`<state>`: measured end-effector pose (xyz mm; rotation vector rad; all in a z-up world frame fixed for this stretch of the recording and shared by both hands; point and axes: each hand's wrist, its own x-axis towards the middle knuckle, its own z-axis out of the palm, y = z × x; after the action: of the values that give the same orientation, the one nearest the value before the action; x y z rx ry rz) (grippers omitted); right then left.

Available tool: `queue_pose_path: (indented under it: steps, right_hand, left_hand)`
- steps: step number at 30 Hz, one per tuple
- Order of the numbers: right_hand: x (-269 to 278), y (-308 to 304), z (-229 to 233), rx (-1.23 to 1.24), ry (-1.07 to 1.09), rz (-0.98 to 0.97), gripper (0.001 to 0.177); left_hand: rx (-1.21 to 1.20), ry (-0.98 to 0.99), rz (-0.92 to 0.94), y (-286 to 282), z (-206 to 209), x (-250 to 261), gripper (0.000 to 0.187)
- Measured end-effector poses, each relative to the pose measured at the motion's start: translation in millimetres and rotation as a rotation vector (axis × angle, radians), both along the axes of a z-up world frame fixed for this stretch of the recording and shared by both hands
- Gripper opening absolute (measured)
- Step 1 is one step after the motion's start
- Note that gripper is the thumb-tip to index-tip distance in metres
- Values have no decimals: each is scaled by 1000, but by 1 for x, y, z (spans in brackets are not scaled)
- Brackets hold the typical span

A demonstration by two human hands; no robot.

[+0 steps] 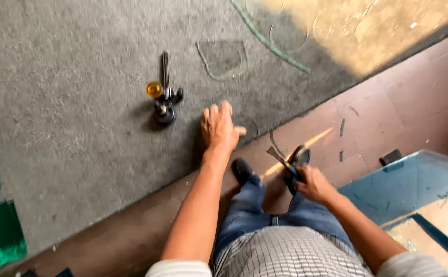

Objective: Scoring and snapping glass sheets into smaller pieces using a handheld glass cutter

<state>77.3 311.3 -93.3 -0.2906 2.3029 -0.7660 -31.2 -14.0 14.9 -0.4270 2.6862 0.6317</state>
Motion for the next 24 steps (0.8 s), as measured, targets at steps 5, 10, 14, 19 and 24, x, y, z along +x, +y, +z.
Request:
queue_pose_path:
  steps: [5,10,14,19,24]
  right_hand:
    - [20,25,-14,113,-38,-131,27]
    - [18,25,28,-167,270,-390,32]
    - [-30,24,92,-80,239,-617,22]
    - [-125,80,77,47,570,-716,20]
    - [-261,97,118,165,402,-744,27]
  left_hand:
    - [-39,-2,-35,2,2,8,63]
    - [-134,118,-30,6,-8,10,58]
    - [-171,163,52,12,-19,11,57]
    - [68,-133,270,8,-22,12,56]
    - [569,-63,567,10,-82,28,23]
